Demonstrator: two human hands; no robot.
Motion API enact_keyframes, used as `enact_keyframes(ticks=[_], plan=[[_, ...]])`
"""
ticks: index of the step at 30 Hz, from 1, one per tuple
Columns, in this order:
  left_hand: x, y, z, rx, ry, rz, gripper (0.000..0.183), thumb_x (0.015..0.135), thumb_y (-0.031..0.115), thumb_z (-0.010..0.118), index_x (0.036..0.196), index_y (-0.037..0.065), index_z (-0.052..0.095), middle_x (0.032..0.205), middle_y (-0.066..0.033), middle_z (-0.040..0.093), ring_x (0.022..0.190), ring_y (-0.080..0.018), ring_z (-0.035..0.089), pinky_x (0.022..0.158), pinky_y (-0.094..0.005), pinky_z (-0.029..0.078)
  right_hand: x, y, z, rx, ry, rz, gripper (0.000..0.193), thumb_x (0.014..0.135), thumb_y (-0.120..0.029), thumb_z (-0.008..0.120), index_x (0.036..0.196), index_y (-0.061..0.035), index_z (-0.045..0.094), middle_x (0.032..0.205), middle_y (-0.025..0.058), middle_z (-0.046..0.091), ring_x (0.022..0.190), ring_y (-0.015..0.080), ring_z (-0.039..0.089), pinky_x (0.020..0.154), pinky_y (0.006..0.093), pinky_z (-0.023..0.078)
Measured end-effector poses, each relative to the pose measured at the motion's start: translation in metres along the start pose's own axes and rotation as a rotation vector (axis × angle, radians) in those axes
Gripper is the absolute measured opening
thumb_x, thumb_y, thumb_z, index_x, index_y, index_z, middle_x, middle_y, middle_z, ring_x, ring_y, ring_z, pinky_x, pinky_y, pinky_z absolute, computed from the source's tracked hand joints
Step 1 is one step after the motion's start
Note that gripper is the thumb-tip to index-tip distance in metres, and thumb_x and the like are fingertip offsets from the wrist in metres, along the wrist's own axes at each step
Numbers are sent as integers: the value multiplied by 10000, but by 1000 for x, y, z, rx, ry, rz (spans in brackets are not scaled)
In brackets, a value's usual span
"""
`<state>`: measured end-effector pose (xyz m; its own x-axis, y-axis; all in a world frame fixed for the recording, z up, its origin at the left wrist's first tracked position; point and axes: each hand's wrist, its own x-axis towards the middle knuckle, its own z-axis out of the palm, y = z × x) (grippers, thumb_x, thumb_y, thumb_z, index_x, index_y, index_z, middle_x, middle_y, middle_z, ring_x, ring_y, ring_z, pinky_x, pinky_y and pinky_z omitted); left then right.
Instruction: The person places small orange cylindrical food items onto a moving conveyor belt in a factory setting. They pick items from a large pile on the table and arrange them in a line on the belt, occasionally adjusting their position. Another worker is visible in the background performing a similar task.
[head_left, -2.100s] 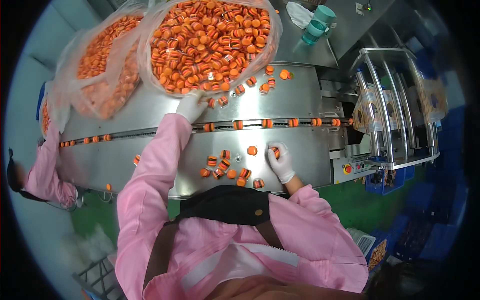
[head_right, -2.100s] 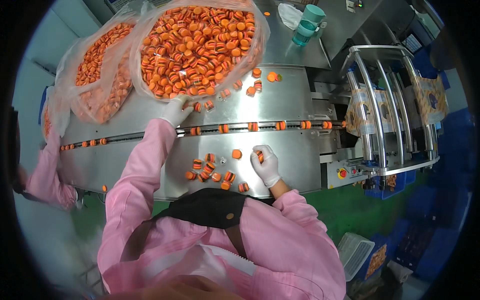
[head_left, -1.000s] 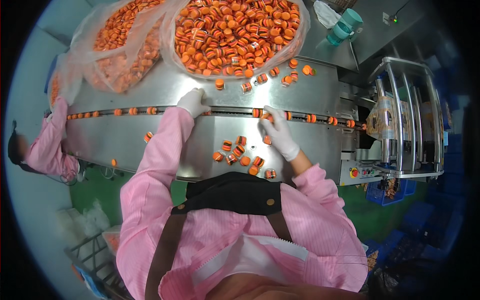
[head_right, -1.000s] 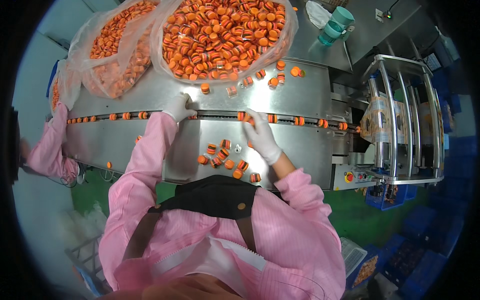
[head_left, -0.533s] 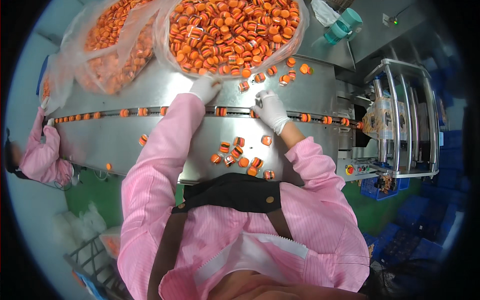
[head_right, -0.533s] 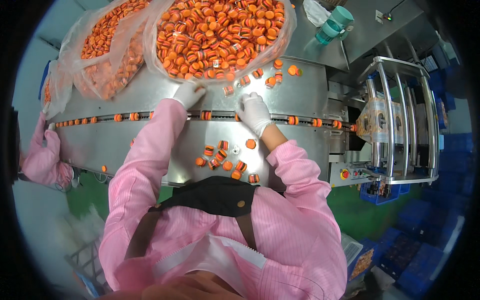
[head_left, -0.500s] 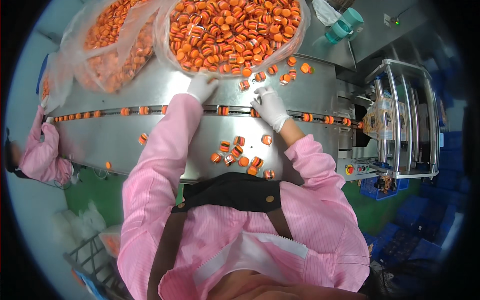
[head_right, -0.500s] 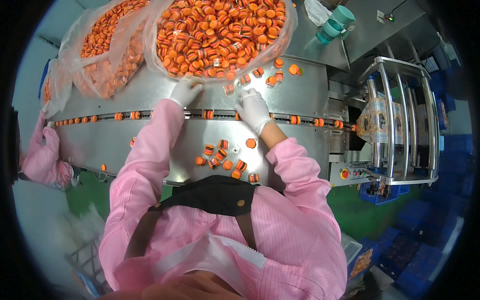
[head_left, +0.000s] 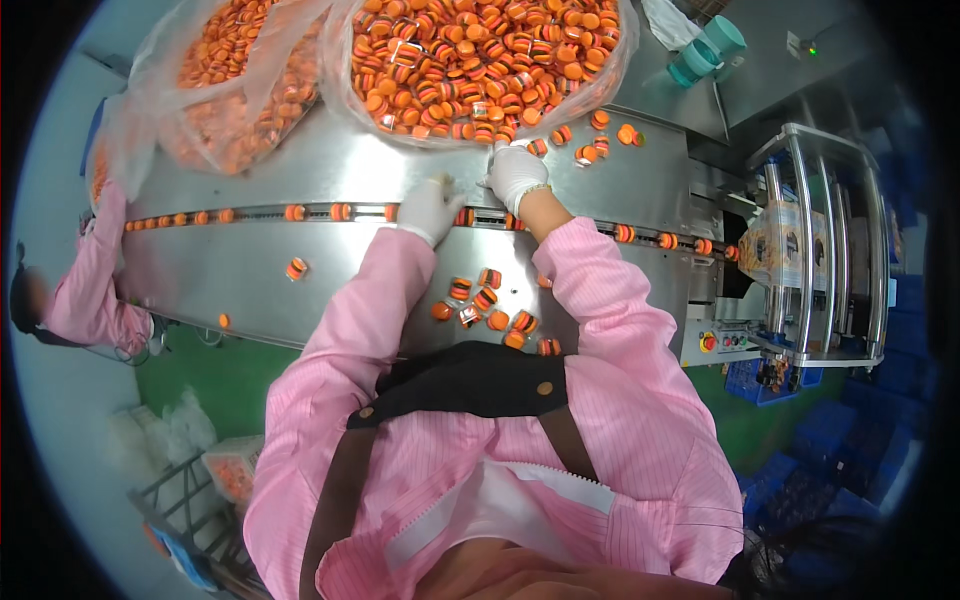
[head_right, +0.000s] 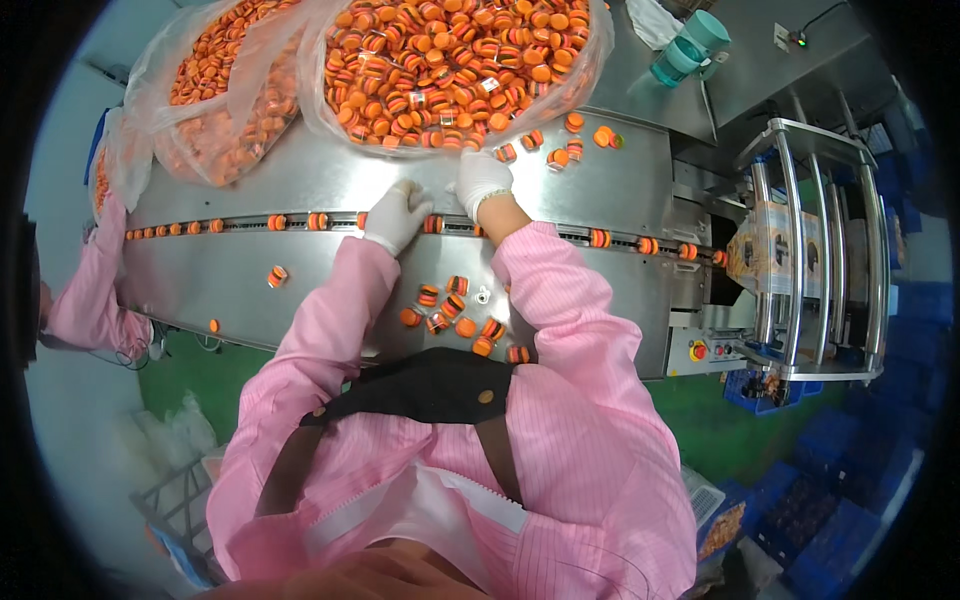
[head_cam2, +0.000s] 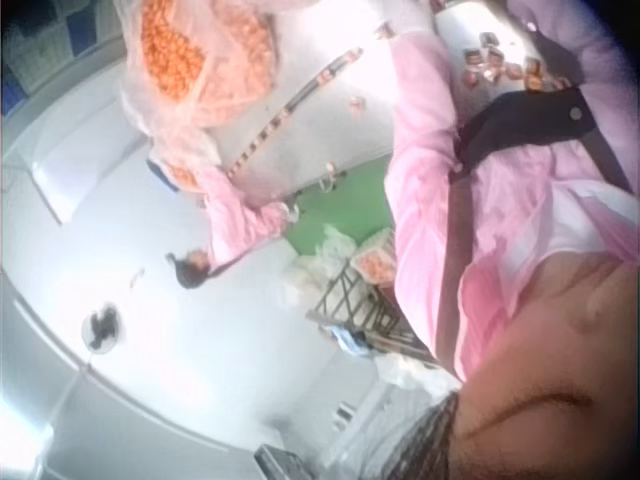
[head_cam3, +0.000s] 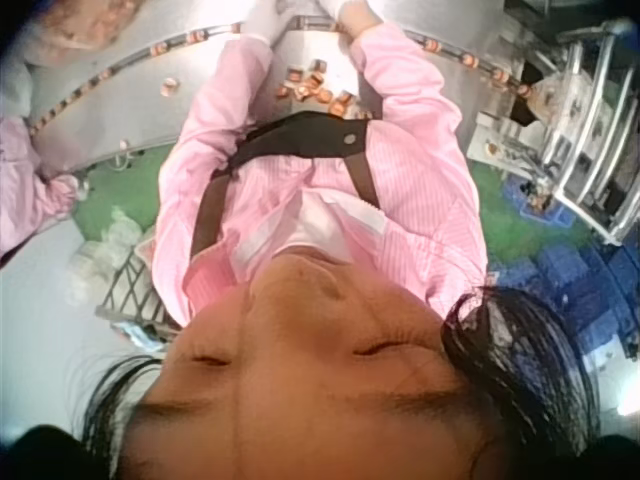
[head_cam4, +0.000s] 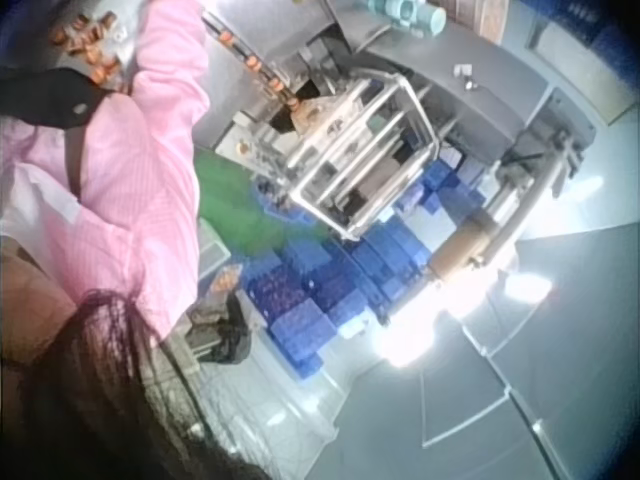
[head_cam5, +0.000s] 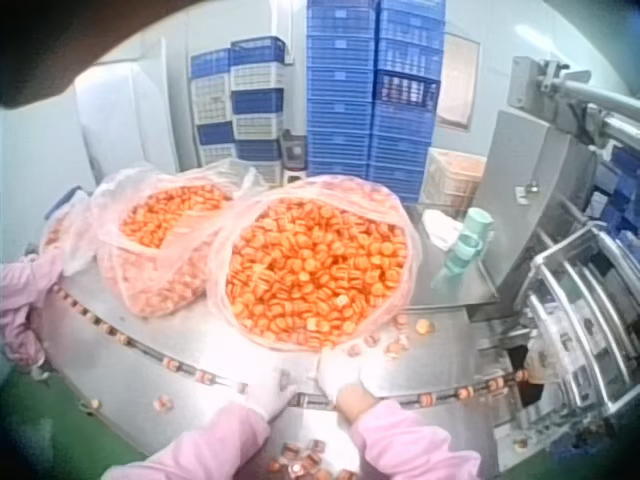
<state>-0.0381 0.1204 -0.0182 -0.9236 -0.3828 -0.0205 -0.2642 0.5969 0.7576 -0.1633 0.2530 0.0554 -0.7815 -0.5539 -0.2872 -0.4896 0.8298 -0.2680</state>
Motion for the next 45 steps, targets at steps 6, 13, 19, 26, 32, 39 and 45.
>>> enact_keyframes(ticks=[6, 13, 19, 26, 32, 39, 45], plan=[[57, 61, -20, 208, 45, 239, 374, 810, 226, 656, 1134, 64, 563, 1108, -177, 572, 992, -329, 609, 847, -391, 490, -1, 17, -4, 99, -49, 7, 364, 802, -242, 626, 1084, -21, 559, 977, 220, 656, 921, 344, 649, 797, 399, 515], [81, 98, 13, 601, -91, 66, 333, 867, 263, 569, 1154, 96, 544, 1112, -186, 549, 980, -342, 617, 793, -436, 518, -54, 52, 23, 771, 10, -206, 268, 801, -106, 568, 1049, -9, 534, 983, 167, 593, 895, 276, 602, 806, 353, 481], [82, 72, 26, 604, -90, 156, 226, 862, 155, 538, 1079, 101, 574, 1057, -193, 568, 960, -351, 621, 785, -439, 511, -117, 61, 43, 1140, -19, -241, 163, 841, -67, 609, 974, -50, 517, 852, 35, 549, 726, 81, 536, 646, 230, 454], [27, 66, -41, 205, 18, 156, 206, 815, 165, 625, 964, 36, 566, 949, -198, 618, 901, -364, 617, 776, -429, 483, -143, 82, 60, 1235, -57, -66, 163, 888, -108, 634, 998, -76, 519, 783, -13, 531, 629, 29, 484, 566, 194, 422], [-19, -6, -118, 354, 33, 123, 146, 760, 87, 664, 838, 27, 556, 768, -178, 613, 776, -370, 613, 696, -423, 471, -149, 90, 74, 1266, -46, -48, 195, 882, -102, 642, 1033, -56, 528, 812, -22, 539, 681, 27, 485, 629, 193, 433], [-27, -33, -110, 478, -139, 294, 162, 728, 56, 656, 875, 68, 592, 907, -200, 610, 832, -357, 606, 691, -439, 469, -157, 76, 54, 1343, -69, -37, 173, 887, -128, 645, 968, -72, 503, 813, -2, 561, 736, 53, 550, 628, 217, 454], [-77, 87, -35, -303, -478, 179, 509, 842, 162, 673, 1307, 67, 488, 1094, -151, 576, 951, -240, 586, 823, -334, 467, -185, 70, 34, 1505, -72, -124, 187, 899, -133, 643, 1004, -65, 504, 914, 31, 620, 823, 81, 596, 696, 238, 484]])
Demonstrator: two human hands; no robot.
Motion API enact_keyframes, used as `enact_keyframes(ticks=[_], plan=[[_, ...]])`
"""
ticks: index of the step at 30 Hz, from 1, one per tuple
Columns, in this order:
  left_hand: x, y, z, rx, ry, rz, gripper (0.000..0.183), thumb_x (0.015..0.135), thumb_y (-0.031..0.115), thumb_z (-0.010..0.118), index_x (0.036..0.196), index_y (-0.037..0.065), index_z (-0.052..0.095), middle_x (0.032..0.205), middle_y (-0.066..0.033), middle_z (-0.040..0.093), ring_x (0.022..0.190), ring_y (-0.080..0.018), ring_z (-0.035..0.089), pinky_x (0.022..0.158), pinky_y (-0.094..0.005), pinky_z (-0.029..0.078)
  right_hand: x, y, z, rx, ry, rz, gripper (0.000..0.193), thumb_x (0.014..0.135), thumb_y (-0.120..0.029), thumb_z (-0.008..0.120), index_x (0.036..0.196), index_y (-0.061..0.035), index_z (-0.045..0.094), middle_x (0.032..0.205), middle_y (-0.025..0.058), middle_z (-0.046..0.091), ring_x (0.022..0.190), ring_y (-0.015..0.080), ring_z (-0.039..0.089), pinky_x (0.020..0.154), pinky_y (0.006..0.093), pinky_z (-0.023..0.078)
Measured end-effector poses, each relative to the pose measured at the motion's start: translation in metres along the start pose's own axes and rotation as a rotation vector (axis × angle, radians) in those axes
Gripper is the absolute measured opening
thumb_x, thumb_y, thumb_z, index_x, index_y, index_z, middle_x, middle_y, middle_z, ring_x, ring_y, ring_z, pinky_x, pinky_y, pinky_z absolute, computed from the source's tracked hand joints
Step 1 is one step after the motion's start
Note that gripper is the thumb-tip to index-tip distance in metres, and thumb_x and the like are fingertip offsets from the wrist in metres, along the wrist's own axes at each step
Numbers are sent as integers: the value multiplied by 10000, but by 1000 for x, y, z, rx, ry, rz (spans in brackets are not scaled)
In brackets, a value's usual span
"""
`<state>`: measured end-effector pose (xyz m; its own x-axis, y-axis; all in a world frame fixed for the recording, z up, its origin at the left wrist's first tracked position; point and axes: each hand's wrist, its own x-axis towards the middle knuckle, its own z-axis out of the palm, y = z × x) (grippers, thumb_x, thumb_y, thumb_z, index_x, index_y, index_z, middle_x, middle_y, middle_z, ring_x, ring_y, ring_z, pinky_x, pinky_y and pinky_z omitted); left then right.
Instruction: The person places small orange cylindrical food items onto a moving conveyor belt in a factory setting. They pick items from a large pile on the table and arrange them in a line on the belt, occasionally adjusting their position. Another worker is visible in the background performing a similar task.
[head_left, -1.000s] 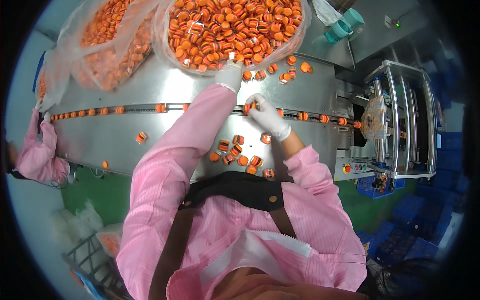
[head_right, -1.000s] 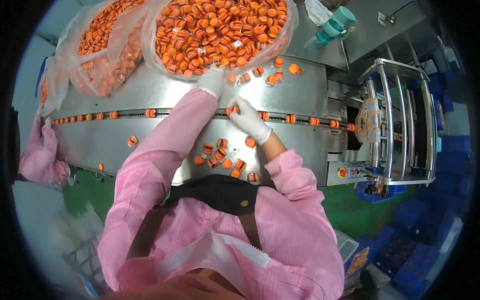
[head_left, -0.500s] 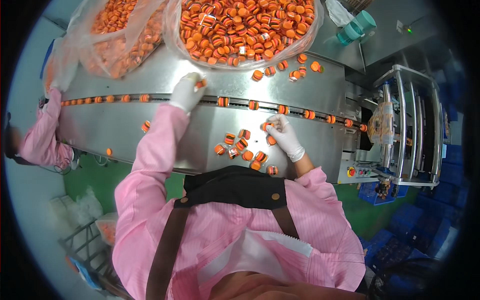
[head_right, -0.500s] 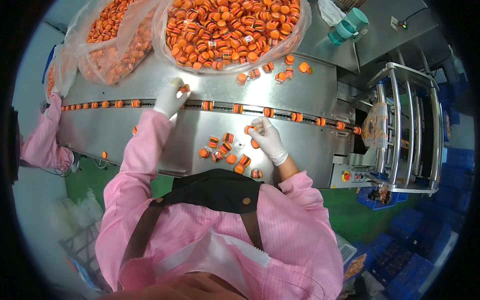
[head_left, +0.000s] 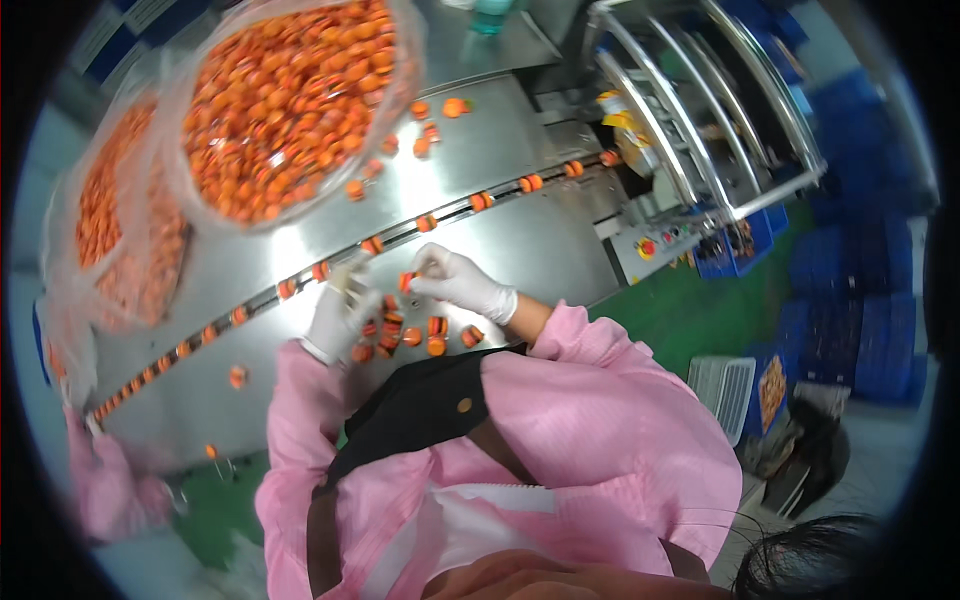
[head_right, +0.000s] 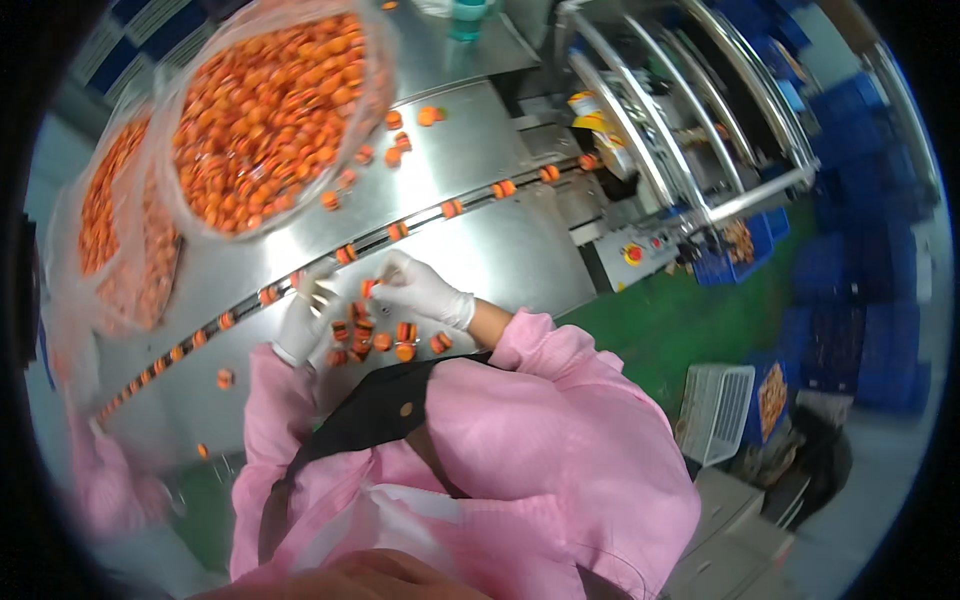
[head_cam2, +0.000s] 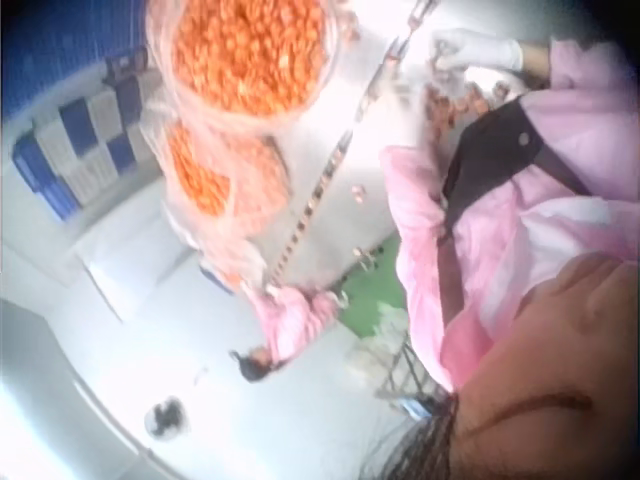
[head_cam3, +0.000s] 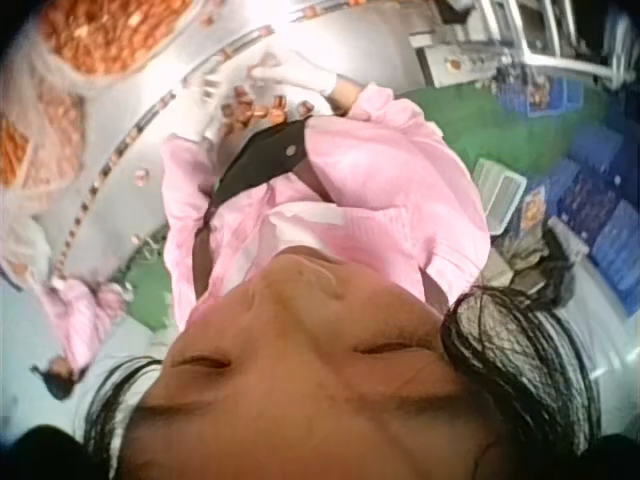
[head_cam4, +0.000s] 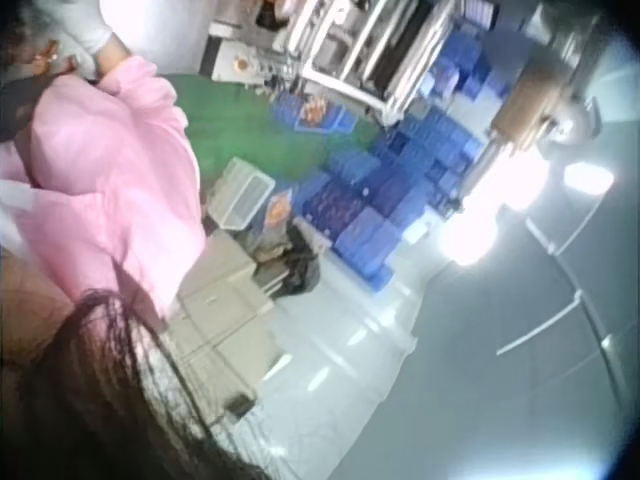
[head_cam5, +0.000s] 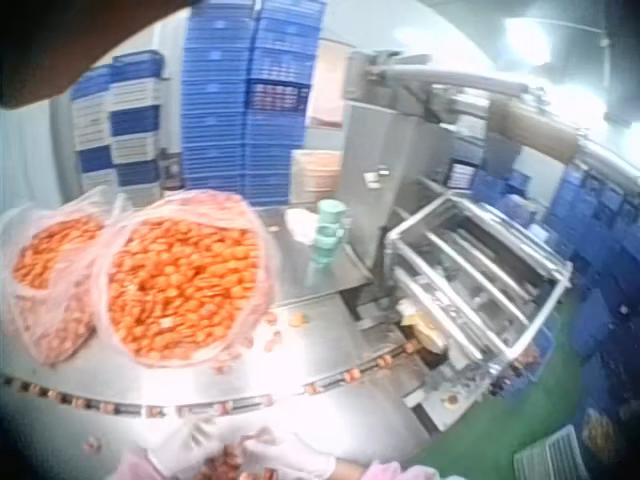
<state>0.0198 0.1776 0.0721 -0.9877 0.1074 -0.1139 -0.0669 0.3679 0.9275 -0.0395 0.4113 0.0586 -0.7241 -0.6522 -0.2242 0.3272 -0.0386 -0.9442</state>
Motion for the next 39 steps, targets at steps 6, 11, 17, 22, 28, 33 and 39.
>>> enact_keyframes(ticks=[6, 11, 17, 22, 28, 33, 39], plan=[[11, 44, 81, -114, -244, -88, 309, 940, 128, 546, 1224, 24, 485, 944, -103, 592, 784, -99, 584, 643, -248, 478, -54, -5, -23, 171, -12, -41, 231, 951, -169, 574, 1122, -31, 503, 1013, 61, 569, 887, 100, 573, 794, 269, 490], [-4, 41, 76, -443, -56, -187, 237, 958, 60, 488, 1191, 22, 508, 923, -86, 597, 806, -123, 581, 683, -234, 478, -151, 17, -144, -40, 1099, -288, 63, 931, -54, 515, 915, -25, 569, 781, 40, 594, 649, 113, 585, 604, 243, 484], [-35, 16, 52, -518, 170, -280, 261, 972, 87, 465, 1217, 5, 505, 1059, -108, 594, 928, -159, 607, 831, -257, 493, -236, 107, -367, -1044, 1304, 550, 474, 892, -262, 554, 1273, 15, 502, 1271, 259, 523, 1205, 382, 484, 1019, 414, 387], [-64, -3, 34, -510, 267, -318, 249, 977, 112, 470, 1200, 16, 528, 1126, -91, 564, 950, -154, 593, 857, -278, 498, -225, 100, -403, -904, 1223, 687, 612, 931, -377, 462, 1351, 64, 405, 1391, 272, 416, 1312, 377, 384, 1097, 395, 309], [-98, -12, 25, -463, 487, -357, 228, 971, 121, 493, 1175, 44, 560, 1110, -50, 561, 961, -133, 561, 820, -278, 496, -209, 115, -410, -1001, 1314, 798, 585, 920, -371, 443, 1274, 96, 463, 1146, 298, 595, 1085, 415, 575, 950, 447, 447], [-98, -7, 29, -445, 551, -358, 217, 972, 131, 493, 1162, 54, 565, 1100, -38, 549, 984, -126, 541, 830, -285, 491, -209, 117, -421, -1006, 1266, 760, 698, 875, -405, 473, 1322, 125, 384, 1053, 300, 630, 994, 411, 619, 869, 457, 486], [-100, 8, 38, -493, 620, -335, 222, 977, 135, 485, 1167, 52, 563, 1103, -43, 544, 1007, -129, 530, 858, -303, 481, -203, 141, -450, -1054, 1173, 777, 755, 863, -409, 481, 1371, 125, 319, 1142, 341, 574, 1117, 423, 560, 931, 438, 461]])
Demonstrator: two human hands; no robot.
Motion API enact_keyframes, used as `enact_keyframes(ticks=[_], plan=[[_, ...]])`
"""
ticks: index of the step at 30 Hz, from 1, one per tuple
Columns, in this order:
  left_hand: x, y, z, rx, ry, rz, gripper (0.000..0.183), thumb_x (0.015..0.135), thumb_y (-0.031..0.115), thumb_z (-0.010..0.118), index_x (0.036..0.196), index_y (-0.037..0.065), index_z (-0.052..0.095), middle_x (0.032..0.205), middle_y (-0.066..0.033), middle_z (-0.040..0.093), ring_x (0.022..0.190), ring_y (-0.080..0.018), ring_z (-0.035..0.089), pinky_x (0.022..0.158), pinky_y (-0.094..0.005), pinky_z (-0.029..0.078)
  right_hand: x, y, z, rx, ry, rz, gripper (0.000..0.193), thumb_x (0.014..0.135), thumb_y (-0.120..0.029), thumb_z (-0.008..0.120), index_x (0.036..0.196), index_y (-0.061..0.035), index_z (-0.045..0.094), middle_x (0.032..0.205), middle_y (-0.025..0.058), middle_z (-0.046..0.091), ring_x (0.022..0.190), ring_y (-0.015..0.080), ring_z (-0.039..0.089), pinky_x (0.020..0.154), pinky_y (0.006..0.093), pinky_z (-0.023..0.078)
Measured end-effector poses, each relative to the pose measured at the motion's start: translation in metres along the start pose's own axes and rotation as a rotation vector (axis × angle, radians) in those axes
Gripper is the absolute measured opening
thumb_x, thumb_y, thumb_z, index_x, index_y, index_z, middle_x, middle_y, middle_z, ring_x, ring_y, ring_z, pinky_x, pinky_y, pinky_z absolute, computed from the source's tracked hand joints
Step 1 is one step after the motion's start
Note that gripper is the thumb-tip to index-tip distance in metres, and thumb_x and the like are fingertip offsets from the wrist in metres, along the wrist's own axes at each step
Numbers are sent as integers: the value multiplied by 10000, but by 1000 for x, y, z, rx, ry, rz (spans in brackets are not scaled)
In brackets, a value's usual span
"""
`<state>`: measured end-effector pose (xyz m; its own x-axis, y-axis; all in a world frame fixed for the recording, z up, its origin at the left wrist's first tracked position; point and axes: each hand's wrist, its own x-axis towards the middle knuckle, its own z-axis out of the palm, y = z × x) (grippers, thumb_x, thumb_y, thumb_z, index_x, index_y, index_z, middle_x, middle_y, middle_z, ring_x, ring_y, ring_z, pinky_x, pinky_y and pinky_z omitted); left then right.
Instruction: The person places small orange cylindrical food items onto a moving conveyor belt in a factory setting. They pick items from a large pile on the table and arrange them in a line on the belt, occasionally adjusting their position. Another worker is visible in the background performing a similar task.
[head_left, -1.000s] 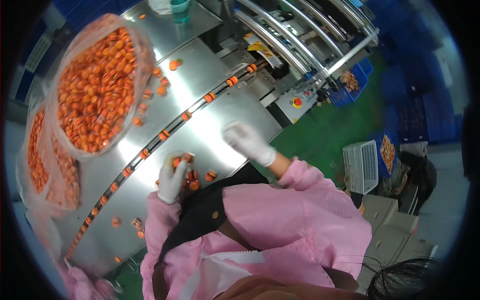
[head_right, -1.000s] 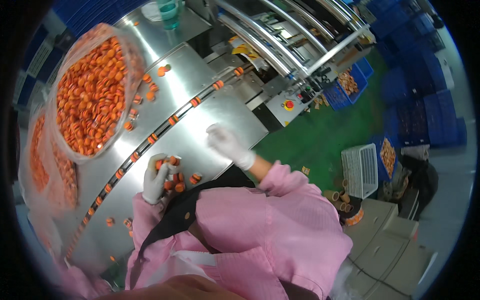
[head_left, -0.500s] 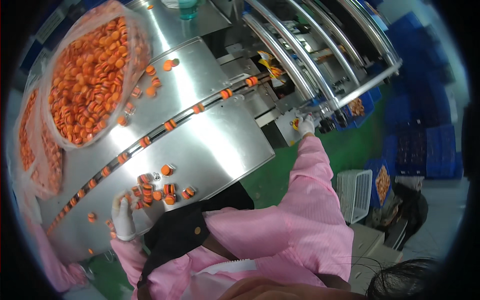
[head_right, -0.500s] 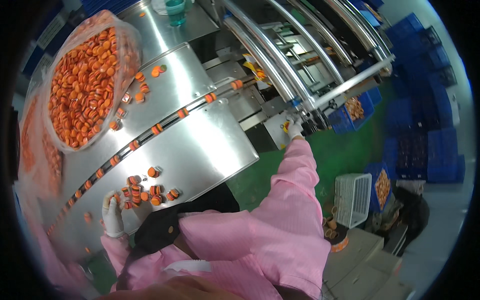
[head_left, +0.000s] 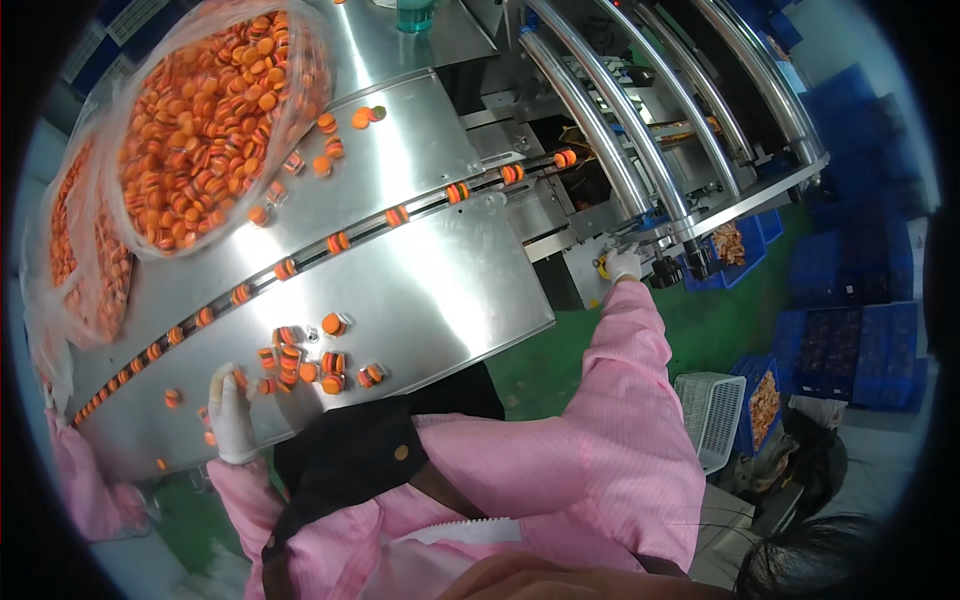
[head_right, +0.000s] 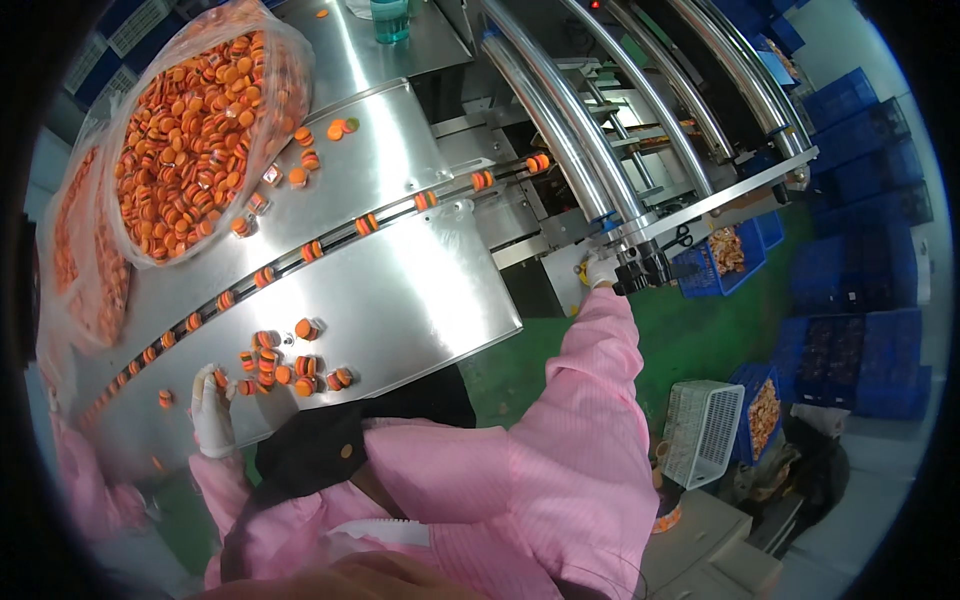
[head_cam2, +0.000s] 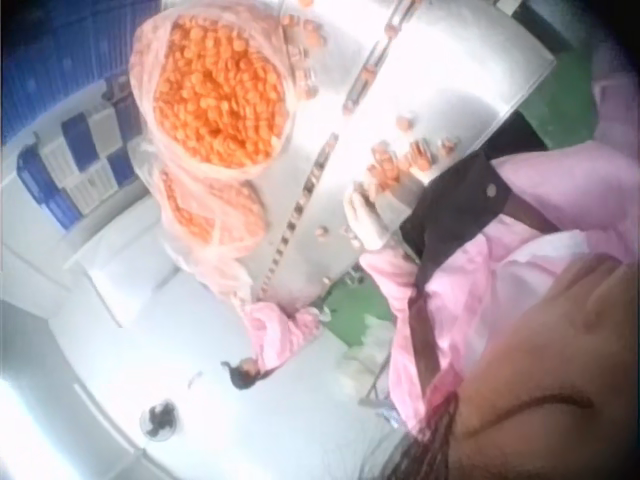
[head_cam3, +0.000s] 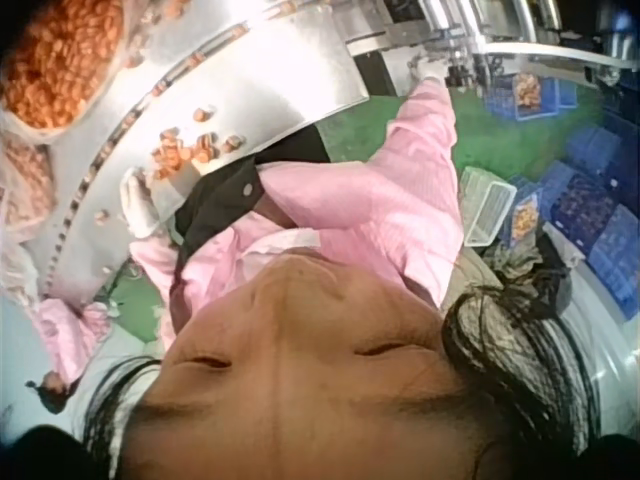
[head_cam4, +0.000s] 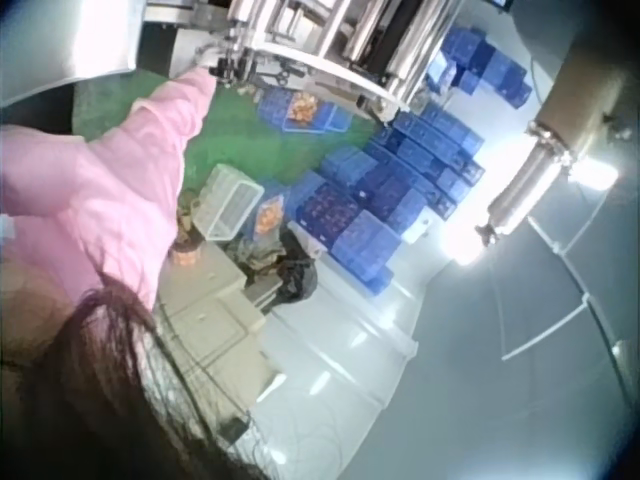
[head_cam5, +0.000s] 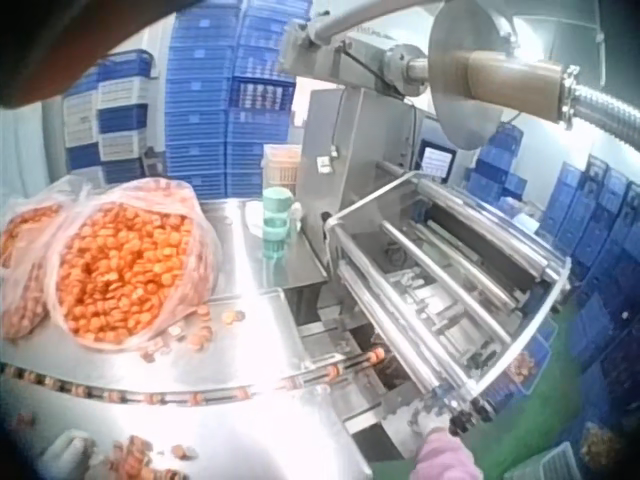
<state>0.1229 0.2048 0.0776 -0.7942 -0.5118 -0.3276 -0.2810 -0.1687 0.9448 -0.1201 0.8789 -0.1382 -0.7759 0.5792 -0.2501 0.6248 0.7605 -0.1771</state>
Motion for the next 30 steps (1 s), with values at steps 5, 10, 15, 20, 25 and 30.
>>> enact_keyframes(ticks=[5, 10, 15, 20, 25, 30], plan=[[8, -5, -13, -17, -72, 101, 239, 982, 129, 480, 1188, 35, 557, 1084, -51, 531, 1020, -133, 529, 864, -299, 484, -5, 30, 49, 20, 251, -101, 749, 848, -467, 560, 1373, 28, 361, 1377, 312, 394, 1221, 443, 461, 983, 428, 419], [10, -8, -26, -27, 25, 56, 247, 978, 123, 502, 1192, 18, 566, 1008, -50, 536, 912, -127, 570, 802, -254, 502, -128, 6, 39, 177, 378, -136, 491, 821, -230, 633, 1236, 1, 511, 1194, 230, 500, 1118, 401, 493, 962, 440, 414], [22, -25, -43, 152, 33, 104, 234, 960, 120, 536, 1159, 11, 592, 855, -23, 568, 737, -90, 569, 650, -205, 478, -171, 22, 55, 299, 416, -300, 404, 832, -148, 609, 1188, 30, 537, 1143, 224, 516, 1090, 378, 503, 961, 430, 412], [21, -31, -40, 9, 99, 64, 233, 945, 102, 545, 1151, 9, 600, 851, -29, 590, 671, -83, 553, 609, -200, 463, -192, -6, 27, 513, 382, -299, 332, 858, -94, 578, 1161, 38, 548, 1061, 185, 521, 964, 301, 538, 887, 378, 439], [40, -60, -57, 38, 151, 172, 250, 941, 119, 550, 1162, 12, 597, 861, -36, 605, 676, -83, 561, 622, -212, 476, -206, -53, -4, 932, 320, -393, 294, 923, -76, 520, 1193, 40, 524, 1146, 131, 536, 1032, 219, 532, 932, 323, 424], [35, -68, -55, 350, 123, 154, 250, 929, 168, 578, 1126, 17, 608, 843, -65, 609, 681, -123, 563, 662, -251, 481, -230, -96, -28, 973, 81, -439, 288, 936, -121, 526, 1168, 49, 541, 1166, 140, 567, 1061, 212, 545, 941, 327, 428]])
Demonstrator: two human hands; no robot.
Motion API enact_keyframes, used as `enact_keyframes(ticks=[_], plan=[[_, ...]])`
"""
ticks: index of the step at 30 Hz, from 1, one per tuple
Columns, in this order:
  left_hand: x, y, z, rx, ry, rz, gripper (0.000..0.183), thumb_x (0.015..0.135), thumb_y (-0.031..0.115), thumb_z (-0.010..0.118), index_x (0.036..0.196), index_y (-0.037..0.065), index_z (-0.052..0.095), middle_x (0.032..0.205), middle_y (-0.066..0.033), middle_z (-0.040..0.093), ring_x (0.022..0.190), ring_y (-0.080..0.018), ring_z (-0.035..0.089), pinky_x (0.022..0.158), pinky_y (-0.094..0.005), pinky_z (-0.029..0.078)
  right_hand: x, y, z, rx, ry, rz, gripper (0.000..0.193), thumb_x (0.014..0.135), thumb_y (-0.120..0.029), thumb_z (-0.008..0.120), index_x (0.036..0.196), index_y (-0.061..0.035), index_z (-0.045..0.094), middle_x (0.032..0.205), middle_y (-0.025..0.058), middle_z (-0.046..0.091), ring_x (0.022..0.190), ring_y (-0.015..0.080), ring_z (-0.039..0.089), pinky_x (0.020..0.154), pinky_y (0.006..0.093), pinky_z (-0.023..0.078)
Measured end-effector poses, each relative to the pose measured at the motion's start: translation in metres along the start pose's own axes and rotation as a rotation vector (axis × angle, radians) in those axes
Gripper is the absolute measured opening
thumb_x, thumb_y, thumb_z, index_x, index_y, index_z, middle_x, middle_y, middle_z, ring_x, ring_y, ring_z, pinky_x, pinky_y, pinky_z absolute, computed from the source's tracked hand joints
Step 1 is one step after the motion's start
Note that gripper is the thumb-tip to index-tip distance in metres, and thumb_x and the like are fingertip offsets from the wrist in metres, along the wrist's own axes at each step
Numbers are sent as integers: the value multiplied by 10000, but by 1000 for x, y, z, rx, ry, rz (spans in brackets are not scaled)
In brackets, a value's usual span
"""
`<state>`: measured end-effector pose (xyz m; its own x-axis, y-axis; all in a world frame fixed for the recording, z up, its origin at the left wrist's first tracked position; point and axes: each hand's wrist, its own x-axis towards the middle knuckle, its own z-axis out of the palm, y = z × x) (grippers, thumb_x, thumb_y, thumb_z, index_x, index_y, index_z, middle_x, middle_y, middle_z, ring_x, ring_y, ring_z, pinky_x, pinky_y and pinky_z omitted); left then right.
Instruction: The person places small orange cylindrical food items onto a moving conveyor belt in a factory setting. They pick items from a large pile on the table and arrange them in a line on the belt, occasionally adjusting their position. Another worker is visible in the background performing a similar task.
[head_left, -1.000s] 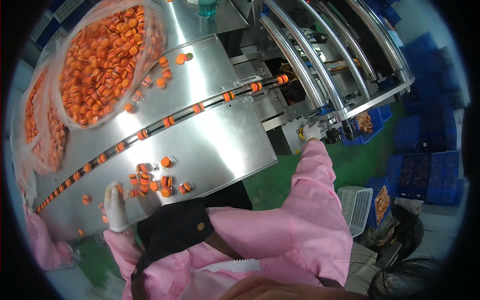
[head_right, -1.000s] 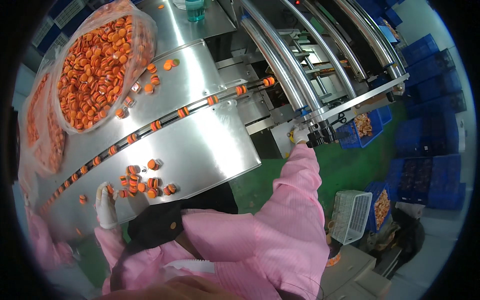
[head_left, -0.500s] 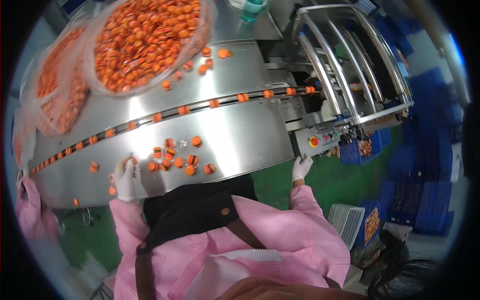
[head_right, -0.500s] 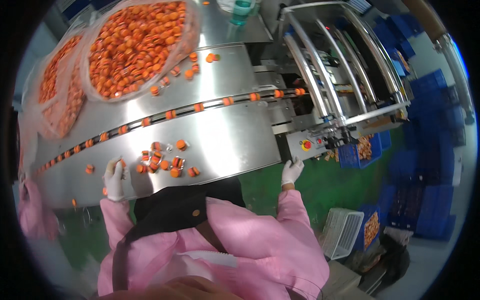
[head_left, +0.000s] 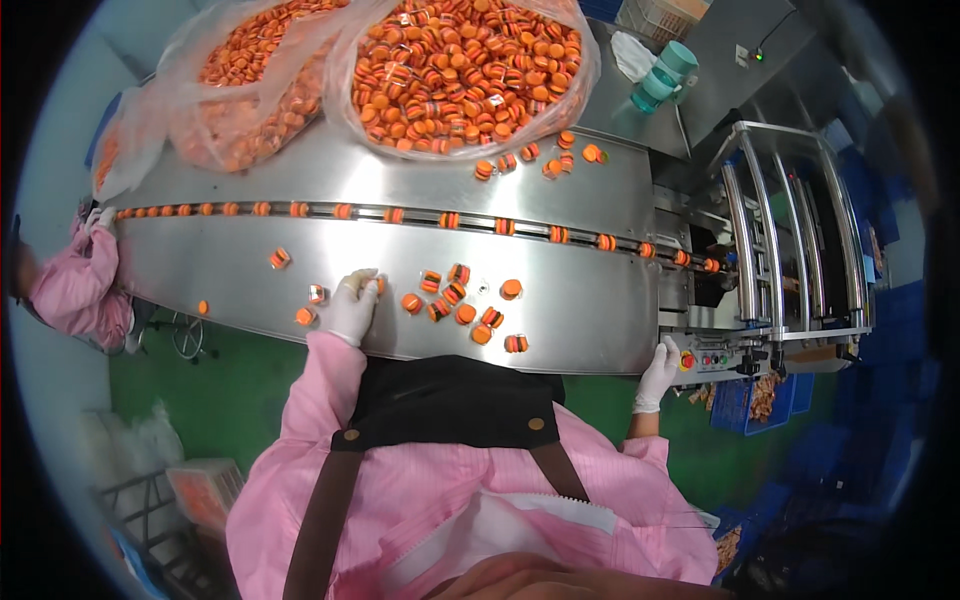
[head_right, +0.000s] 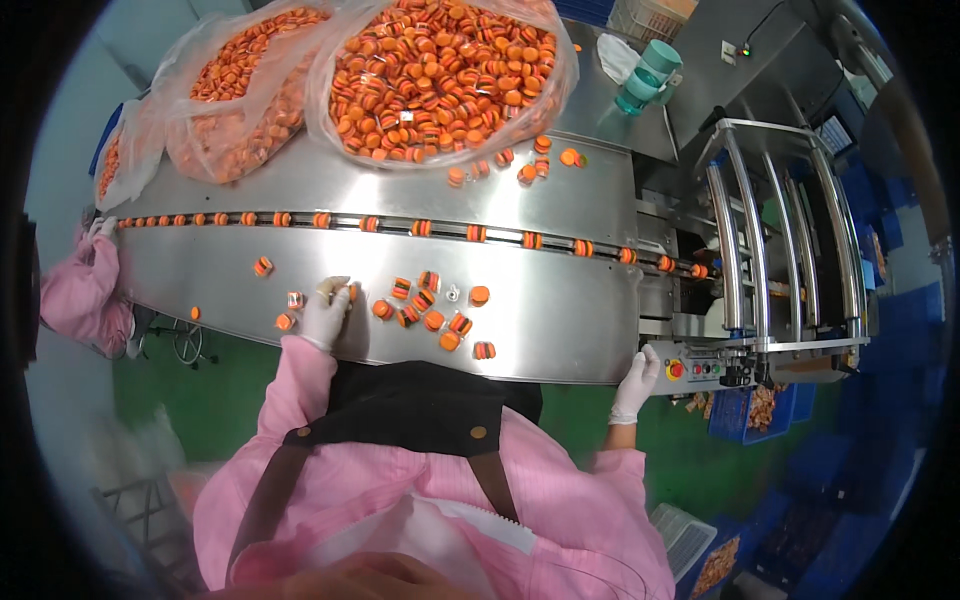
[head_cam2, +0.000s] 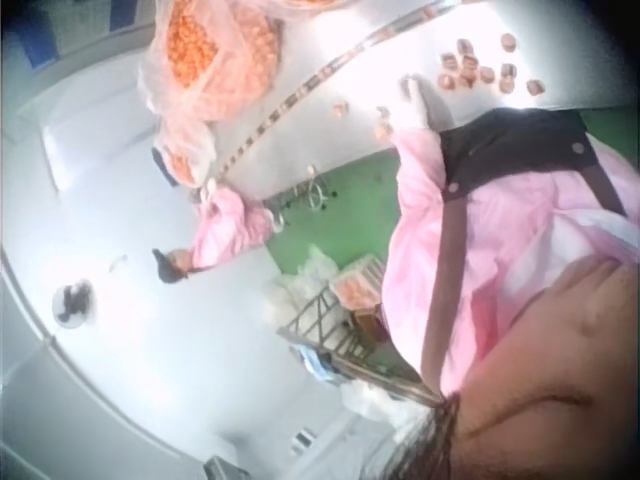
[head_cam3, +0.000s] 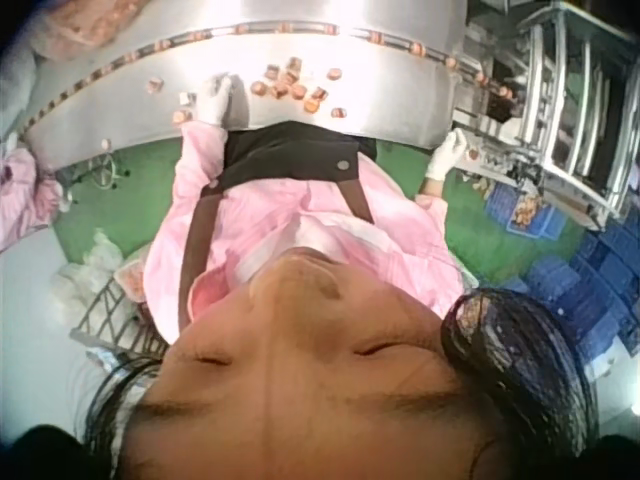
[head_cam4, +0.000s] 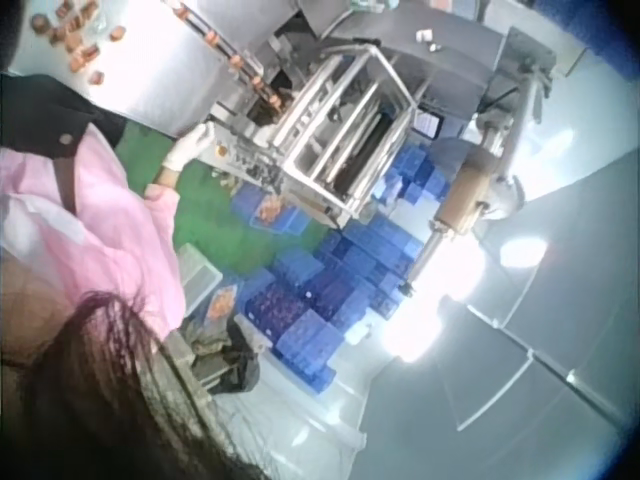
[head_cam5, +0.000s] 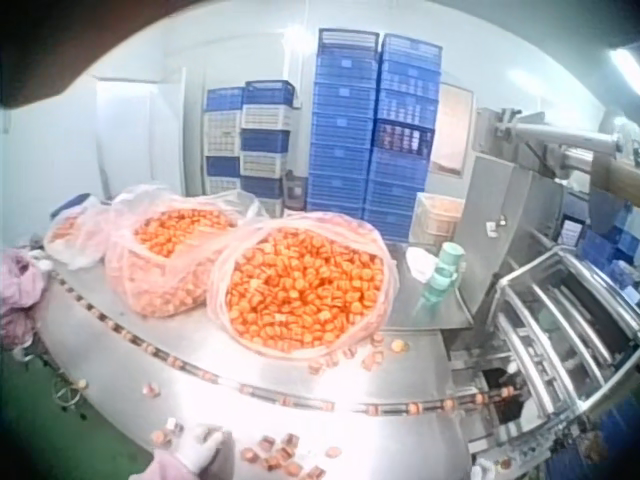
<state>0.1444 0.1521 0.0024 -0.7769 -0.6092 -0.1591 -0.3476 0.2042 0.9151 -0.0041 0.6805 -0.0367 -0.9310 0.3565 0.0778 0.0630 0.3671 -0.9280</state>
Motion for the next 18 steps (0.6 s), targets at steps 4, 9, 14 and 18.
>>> enact_keyframes(ticks=[4, 9, 14, 18], plan=[[-9, 16, 3, 413, 133, 286, 296, 896, 234, 618, 1075, -1, 620, 830, -171, 613, 733, -305, 600, 731, -383, 489, -1, -13, 10, -140, -42, -27, 266, 915, -122, 547, 1120, 46, 571, 1093, 132, 608, 988, 197, 583, 882, 322, 458], [-10, 10, -3, 569, 199, 61, 431, 856, 305, 674, 1174, 39, 559, 742, -112, 584, 670, -248, 597, 647, -372, 476, -3, -11, 16, -199, -5, -57, 244, 884, -82, 550, 1096, 36, 577, 1031, 134, 630, 924, 198, 606, 844, 317, 474], [-28, 19, -9, 551, 265, 116, 467, 833, 325, 702, 1170, 47, 536, 644, -65, 516, 575, -226, 543, 577, -383, 451, 0, -2, 19, -185, 2, -72, 222, 875, -64, 546, 1074, 30, 570, 1008, 130, 626, 916, 202, 606, 846, 318, 475], [-43, 15, -7, 628, 115, 181, 338, 867, 272, 651, 1085, 26, 572, 689, -115, 585, 641, -288, 589, 623, -406, 474, 0, 0, 18, -180, 21, -47, 212, 875, -56, 541, 1068, 28, 567, 995, 129, 624, 911, 200, 605, 839, 316, 475]])
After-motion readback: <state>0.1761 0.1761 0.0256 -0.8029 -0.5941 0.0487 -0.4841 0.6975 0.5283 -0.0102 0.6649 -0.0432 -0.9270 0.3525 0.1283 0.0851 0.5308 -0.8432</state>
